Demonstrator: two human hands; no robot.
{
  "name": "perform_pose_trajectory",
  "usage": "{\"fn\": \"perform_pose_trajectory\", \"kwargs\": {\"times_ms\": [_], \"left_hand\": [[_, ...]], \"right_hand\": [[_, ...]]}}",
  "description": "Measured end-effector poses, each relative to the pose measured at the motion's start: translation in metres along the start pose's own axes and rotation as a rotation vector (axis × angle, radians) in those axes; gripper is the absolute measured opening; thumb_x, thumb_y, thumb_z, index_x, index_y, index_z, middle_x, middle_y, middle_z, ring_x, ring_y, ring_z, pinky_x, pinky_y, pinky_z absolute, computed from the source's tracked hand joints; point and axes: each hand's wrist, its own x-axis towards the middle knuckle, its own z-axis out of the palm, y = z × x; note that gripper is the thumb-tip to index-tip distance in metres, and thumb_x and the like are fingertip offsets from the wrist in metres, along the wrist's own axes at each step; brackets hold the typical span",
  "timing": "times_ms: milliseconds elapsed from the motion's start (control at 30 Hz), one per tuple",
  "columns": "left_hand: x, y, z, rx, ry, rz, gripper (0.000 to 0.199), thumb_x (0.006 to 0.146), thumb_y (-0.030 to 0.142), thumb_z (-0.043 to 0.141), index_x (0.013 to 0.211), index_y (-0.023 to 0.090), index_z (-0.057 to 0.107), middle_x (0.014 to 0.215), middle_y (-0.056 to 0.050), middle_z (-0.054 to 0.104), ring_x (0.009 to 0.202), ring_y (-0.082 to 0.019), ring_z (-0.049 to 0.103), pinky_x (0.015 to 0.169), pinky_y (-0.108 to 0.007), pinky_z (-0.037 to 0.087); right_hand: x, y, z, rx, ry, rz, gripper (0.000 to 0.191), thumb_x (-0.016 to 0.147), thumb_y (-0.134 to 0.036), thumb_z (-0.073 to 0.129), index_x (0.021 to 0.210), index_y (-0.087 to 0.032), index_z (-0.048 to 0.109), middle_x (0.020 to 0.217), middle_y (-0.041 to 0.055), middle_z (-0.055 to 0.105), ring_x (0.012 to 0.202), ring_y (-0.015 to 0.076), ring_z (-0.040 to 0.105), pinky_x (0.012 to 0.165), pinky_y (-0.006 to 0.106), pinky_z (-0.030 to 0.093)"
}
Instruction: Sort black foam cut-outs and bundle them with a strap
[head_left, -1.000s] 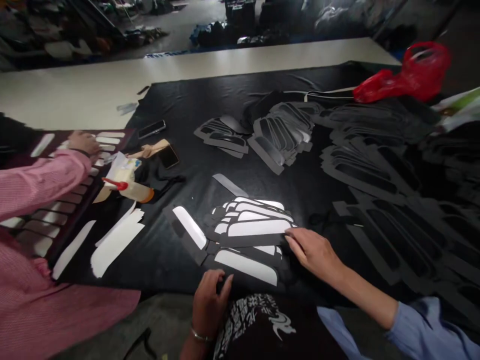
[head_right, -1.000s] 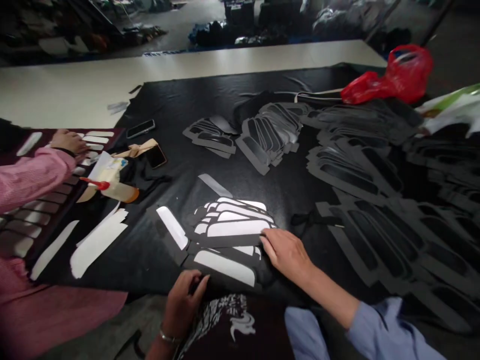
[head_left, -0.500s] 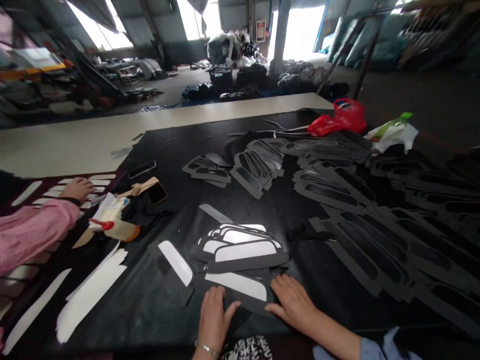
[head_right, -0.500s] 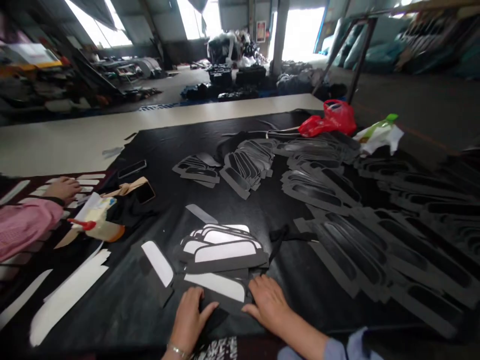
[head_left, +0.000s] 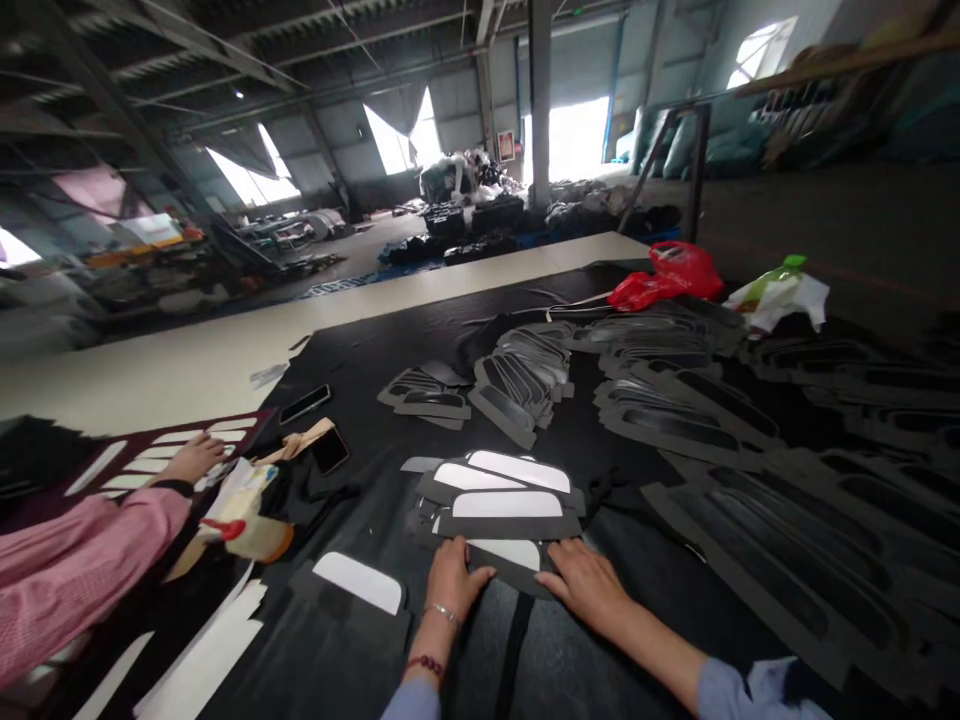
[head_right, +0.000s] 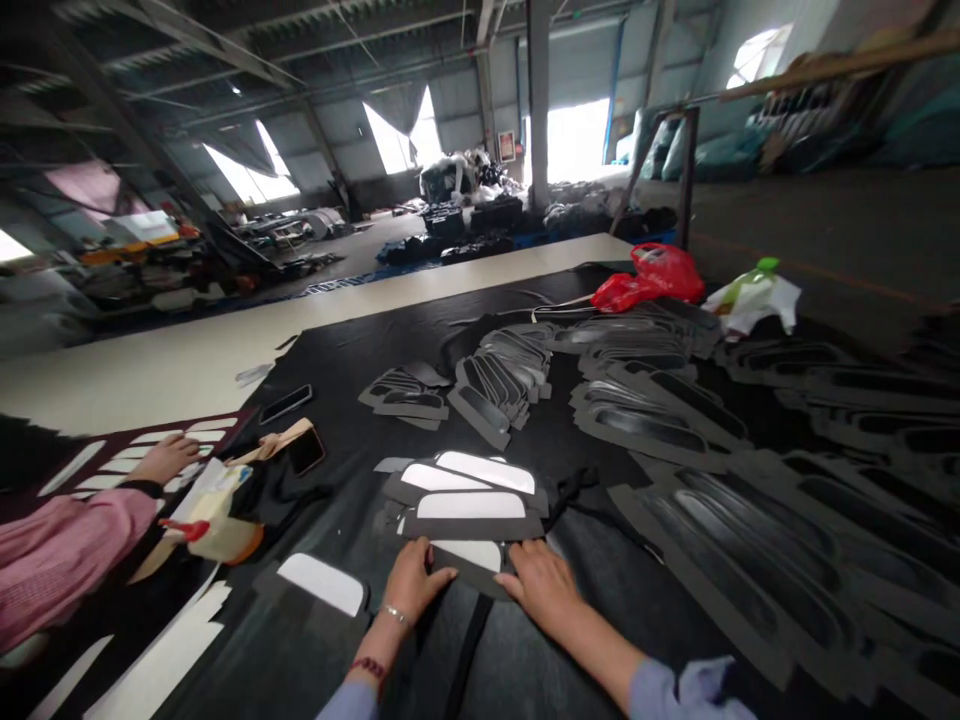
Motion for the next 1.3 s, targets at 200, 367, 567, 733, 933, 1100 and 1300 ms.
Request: {"fn": "perform_pose_trajectory", "kwargs": {"times_ms": [200,367,567,733,933,1100,1300], "left_hand": [[-0.027,-0.008,0.012,-0.091,0.103,0.023,0.031,0.084,0.025,0.038,0.1,0.01,0.059,0.102,-0.016,0.062,0.099,-0.023,0.057,0.089,-0.037,0.044],[-0.088,-0.003,0.028,-0.144,0.16,0.021,0.039,0.085,0.036,0.042,0.11,0.01,0.056,0.111,-0.016,0.06,0.107,-0.024,0.054,0.094,-0.04,0.044],[-0.143,0.04,0.048,-0.122,0.199,0.124,0.038,0.072,0.034,0.063,0.107,0.02,0.058,0.122,-0.013,0.051,0.113,-0.029,0.045,0.092,-0.048,0.04],[-0.158,0.053,0.039,-0.276,0.156,-0.117,0.016,0.082,0.021,0.04,0.076,0.019,0.054,0.101,-0.011,0.055,0.101,-0.025,0.048,0.089,-0.045,0.037],[-0.172,0.043,0.025,-0.573,-0.318,-0.512,0.023,0.073,0.045,0.042,0.067,0.025,0.034,0.044,0.008,0.037,0.033,-0.014,0.04,0.037,-0.026,0.034],[-0.2,-0.011,-0.024,-0.561,-0.452,-0.622,0.032,0.057,0.051,0.053,0.058,0.024,0.038,0.038,0.008,0.037,0.03,-0.011,0.036,0.033,-0.024,0.03],[-0.185,-0.107,-0.133,-0.05,-0.223,-0.55,0.014,0.068,0.034,0.049,0.076,0.025,0.057,0.077,0.0,0.069,0.082,-0.02,0.064,0.07,-0.024,0.045]], "right_hand": [[-0.024,0.02,-0.012,0.003,-0.043,-0.172,0.019,0.076,-0.021,0.062,0.095,-0.021,0.057,0.098,0.0057,0.058,0.093,0.0222,0.053,0.077,0.032,0.044],[-0.036,0.022,-0.012,-0.126,0.069,-0.191,0.009,0.081,-0.015,0.05,0.077,-0.02,0.056,0.087,0.006,0.056,0.083,0.0214,0.051,0.07,0.032,0.041],[-0.033,0.027,-0.014,-0.065,0.167,-0.352,0.018,0.088,-0.017,0.037,0.079,-0.018,0.053,0.079,0.006,0.055,0.078,0.0194,0.049,0.074,0.033,0.037],[-0.033,0.036,-0.015,-0.09,0.052,-0.348,0.022,0.092,-0.022,0.033,0.079,-0.018,0.05,0.073,0.0038,0.058,0.07,0.0172,0.053,0.068,0.03,0.037],[-0.031,0.045,-0.019,-0.118,-0.135,-0.311,0.017,0.092,-0.021,0.033,0.086,-0.021,0.049,0.079,0.0021,0.06,0.073,0.0151,0.059,0.062,0.025,0.038],[-0.028,0.068,-0.021,-0.19,-0.162,-0.224,0.018,0.093,-0.024,0.033,0.088,-0.021,0.049,0.081,0.0039,0.06,0.078,0.0173,0.06,0.062,0.026,0.041],[-0.034,0.077,-0.017,-0.193,-0.046,-0.173,0.021,0.092,-0.026,0.033,0.084,-0.02,0.051,0.076,0.0039,0.059,0.07,0.0167,0.058,0.058,0.026,0.039]]}}
